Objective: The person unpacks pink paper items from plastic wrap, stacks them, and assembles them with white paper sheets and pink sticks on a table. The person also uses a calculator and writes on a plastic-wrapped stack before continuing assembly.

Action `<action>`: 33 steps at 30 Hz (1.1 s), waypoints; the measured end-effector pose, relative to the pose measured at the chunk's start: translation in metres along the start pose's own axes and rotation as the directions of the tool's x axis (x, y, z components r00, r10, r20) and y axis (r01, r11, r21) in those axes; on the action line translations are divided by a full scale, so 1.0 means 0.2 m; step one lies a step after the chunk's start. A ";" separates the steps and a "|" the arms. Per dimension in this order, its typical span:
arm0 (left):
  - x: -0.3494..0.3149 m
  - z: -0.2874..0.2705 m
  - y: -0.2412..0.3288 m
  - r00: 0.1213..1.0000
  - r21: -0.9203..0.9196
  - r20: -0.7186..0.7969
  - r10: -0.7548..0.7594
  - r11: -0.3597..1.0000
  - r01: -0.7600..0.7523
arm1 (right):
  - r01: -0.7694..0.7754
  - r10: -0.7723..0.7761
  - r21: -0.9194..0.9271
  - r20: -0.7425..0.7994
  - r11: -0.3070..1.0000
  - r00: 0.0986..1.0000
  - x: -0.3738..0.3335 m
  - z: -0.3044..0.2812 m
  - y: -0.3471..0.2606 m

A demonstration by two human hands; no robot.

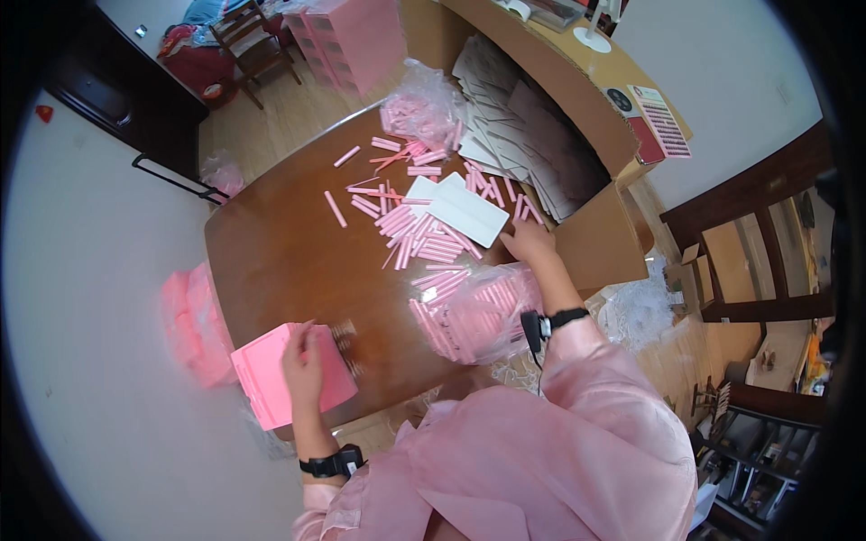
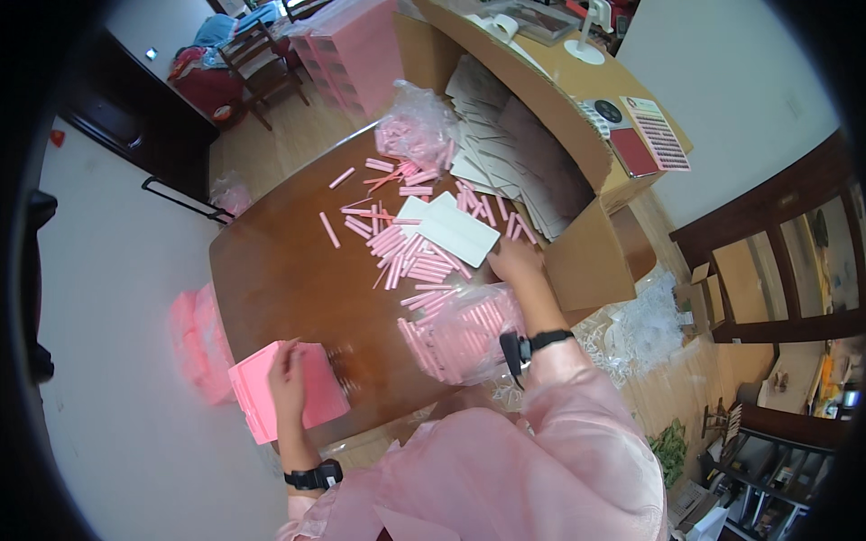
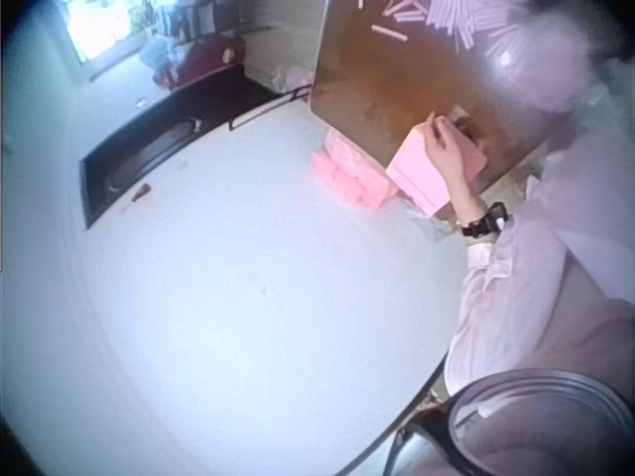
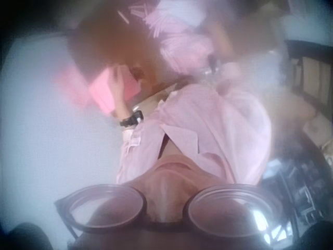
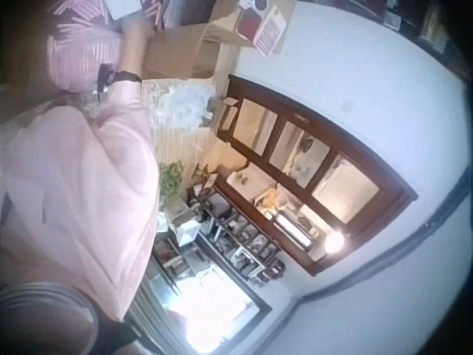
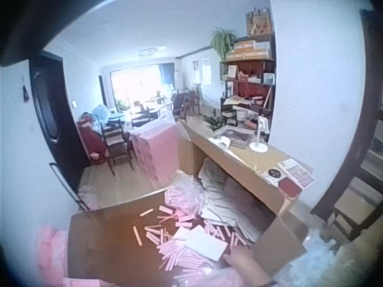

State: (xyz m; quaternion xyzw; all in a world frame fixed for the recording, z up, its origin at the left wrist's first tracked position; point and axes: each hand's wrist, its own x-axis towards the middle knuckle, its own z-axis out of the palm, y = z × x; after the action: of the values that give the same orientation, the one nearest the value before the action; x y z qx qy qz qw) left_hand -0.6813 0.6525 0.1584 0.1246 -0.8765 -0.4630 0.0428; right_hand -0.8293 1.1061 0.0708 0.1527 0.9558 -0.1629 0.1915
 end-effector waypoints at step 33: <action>0.41 0.91 -0.01 0.745 -0.223 0.645 -0.170 0.891 0.396 | -0.202 0.132 0.405 0.193 0.892 0.972 0.31 0.19 0.03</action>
State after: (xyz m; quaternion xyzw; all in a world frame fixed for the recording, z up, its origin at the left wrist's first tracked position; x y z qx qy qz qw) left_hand -0.7952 0.7755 0.0512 0.0929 -0.7173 -0.6254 -0.2928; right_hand -0.8689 1.1112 0.0103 0.2586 0.8626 -0.3603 0.2434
